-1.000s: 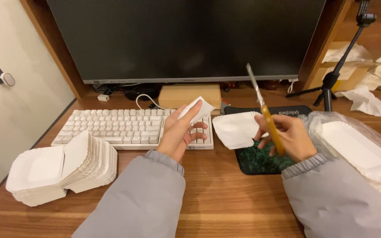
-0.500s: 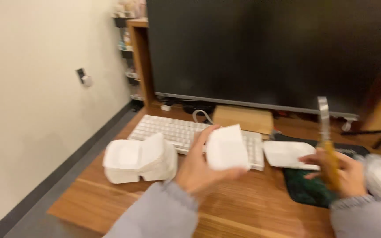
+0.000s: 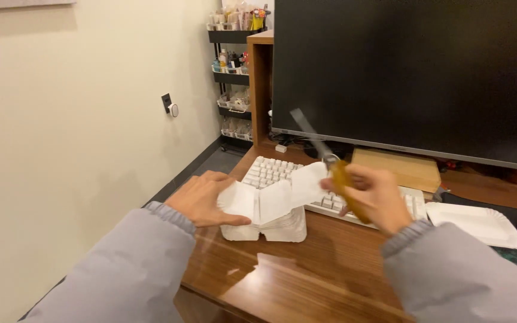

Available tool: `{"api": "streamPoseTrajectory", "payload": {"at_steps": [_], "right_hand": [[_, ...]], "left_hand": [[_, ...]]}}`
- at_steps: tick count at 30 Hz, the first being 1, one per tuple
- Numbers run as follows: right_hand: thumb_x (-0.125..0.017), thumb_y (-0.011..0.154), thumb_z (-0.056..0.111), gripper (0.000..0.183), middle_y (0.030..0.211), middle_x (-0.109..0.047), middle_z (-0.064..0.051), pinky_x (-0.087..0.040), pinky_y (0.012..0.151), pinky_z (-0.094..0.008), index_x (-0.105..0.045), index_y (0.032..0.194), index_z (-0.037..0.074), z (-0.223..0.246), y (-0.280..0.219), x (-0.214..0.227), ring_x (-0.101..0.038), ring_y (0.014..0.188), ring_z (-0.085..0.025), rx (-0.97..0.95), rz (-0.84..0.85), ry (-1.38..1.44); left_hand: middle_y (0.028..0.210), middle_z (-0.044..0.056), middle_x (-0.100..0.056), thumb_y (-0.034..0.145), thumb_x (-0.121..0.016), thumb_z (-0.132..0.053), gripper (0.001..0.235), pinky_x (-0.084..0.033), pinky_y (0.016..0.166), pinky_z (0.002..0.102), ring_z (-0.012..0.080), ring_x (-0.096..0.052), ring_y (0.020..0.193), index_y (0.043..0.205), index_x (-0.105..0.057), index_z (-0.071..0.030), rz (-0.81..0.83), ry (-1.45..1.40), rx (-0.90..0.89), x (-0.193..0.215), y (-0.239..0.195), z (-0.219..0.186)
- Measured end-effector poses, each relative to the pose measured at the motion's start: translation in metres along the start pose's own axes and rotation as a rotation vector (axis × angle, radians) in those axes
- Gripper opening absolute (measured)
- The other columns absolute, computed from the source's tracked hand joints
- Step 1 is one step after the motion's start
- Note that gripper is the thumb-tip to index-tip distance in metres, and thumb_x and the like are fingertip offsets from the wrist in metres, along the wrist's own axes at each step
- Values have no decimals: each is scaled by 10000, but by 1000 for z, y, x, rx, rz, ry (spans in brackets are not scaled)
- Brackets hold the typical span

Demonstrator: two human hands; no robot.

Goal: A person is sitting at a desk and using scissors to cut small white paper trays in half, stacking the finished pieces on the desk.

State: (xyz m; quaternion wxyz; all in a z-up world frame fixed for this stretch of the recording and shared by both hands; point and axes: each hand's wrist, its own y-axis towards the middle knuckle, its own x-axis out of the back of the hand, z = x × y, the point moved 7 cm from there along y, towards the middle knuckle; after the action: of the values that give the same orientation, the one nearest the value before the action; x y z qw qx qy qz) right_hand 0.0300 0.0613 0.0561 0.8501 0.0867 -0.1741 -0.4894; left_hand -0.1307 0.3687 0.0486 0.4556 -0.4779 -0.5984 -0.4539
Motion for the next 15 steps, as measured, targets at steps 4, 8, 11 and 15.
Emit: {"api": "streamPoseTrajectory", "payload": {"at_steps": [4,8,11,15], "right_hand": [[-1017,869,289,299,846,-887,-163,-636,462,-325,-881,985,50,10,14,-46,-812,499,-277,9,56,-260],[-1036,852,340,325,800,-884,-121,-585,528,-282,-900,990,78,13,13,-67,-831,521,-279,-69,126,-329],[-1037,850,359,348,759,-863,-96,-551,549,-248,-898,993,73,15,14,-73,-816,513,-253,-55,144,-359],[-990,889,401,360,854,-927,-76,-609,838,-323,-908,1042,85,30,7,-80,-897,840,-227,18,153,-458]], "left_hand": [[1565,37,-712,708,-827,-972,1167,-518,1250,436,240,-619,1531,1536,-701,-159,30,70,-41,-22,10,7],[1561,7,-717,737,-750,-1001,1187,-503,1230,437,200,-606,1538,1571,-669,-161,56,84,-64,-25,10,0],[1547,28,-725,758,-740,-993,1181,-489,1234,447,211,-609,1535,1586,-659,-155,59,92,-71,-23,9,-1],[1529,33,-736,753,-753,-986,1166,-491,1222,453,216,-619,1526,1575,-670,-162,58,95,-58,-25,9,0]]}}
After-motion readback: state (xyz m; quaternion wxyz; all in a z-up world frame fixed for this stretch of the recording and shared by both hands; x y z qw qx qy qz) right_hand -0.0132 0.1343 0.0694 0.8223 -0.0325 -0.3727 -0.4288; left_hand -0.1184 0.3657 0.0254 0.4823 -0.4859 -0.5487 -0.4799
